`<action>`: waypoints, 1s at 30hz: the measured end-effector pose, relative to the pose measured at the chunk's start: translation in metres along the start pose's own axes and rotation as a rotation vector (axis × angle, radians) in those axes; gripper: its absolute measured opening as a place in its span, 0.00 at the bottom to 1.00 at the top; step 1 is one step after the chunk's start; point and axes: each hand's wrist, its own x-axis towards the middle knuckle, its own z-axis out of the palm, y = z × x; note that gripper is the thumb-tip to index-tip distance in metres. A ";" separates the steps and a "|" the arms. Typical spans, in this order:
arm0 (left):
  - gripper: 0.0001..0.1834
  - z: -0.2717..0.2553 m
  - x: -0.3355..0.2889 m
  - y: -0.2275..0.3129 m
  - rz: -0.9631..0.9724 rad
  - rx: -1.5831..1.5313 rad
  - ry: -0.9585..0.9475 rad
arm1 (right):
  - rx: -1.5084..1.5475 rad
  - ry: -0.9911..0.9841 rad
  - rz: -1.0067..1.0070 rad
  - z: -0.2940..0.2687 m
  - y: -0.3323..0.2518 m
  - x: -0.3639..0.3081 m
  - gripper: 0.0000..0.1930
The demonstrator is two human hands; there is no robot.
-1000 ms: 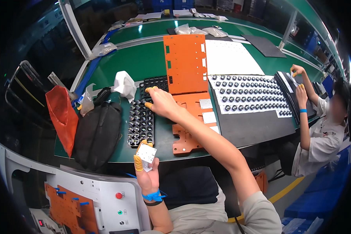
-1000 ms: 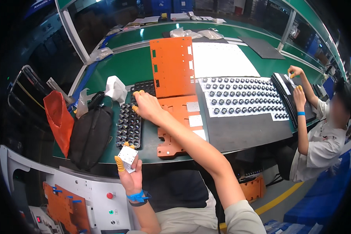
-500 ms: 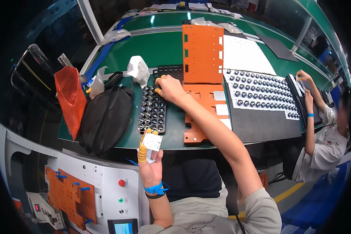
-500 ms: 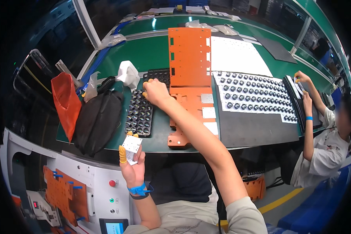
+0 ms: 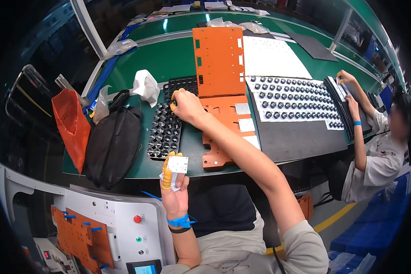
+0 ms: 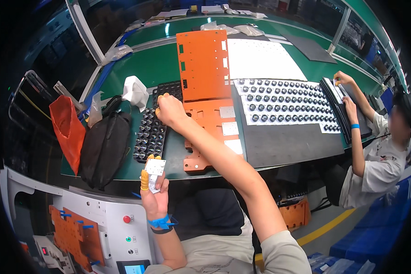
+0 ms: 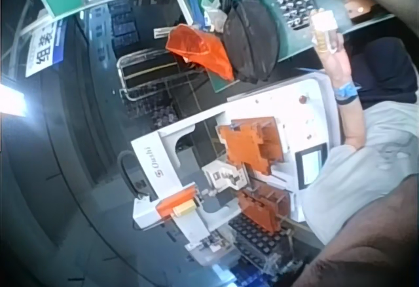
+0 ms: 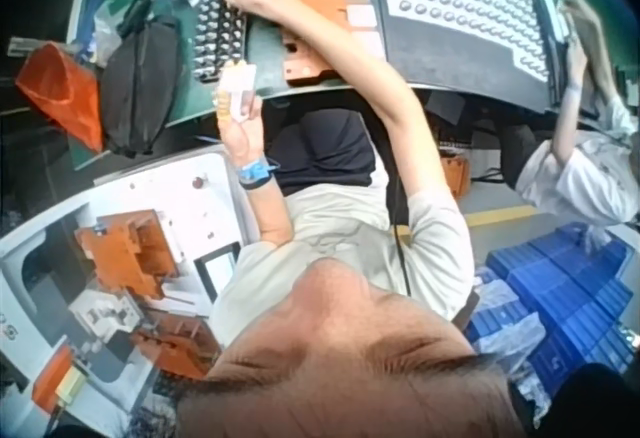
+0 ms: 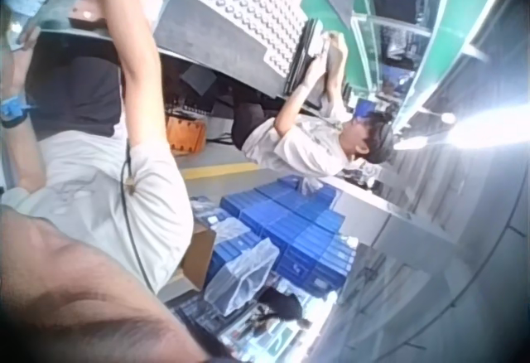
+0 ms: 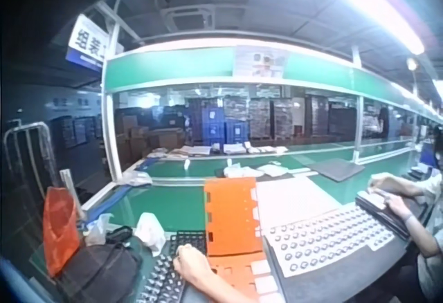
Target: The person places small white rectangular components onto an orange fixture and inserts cylindrical metal parts into them. The person then picks up the assembled units and places them into a tray. Finally, the person moves the orange fixture to a machine labeled 'Oushi'.
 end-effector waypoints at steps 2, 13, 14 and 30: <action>0.30 0.001 0.002 -0.001 0.014 0.017 -0.017 | 0.091 0.036 0.013 -0.014 -0.005 -0.004 0.12; 0.41 0.025 -0.002 -0.006 0.354 0.334 -0.078 | 0.837 -0.140 -0.083 -0.140 -0.063 -0.119 0.12; 0.41 0.025 -0.005 -0.005 0.336 0.339 -0.087 | 0.809 -0.156 -0.120 -0.147 -0.066 -0.127 0.12; 0.30 0.033 -0.011 -0.010 0.835 1.077 -0.069 | 0.585 -0.212 -0.011 -0.154 -0.071 -0.169 0.14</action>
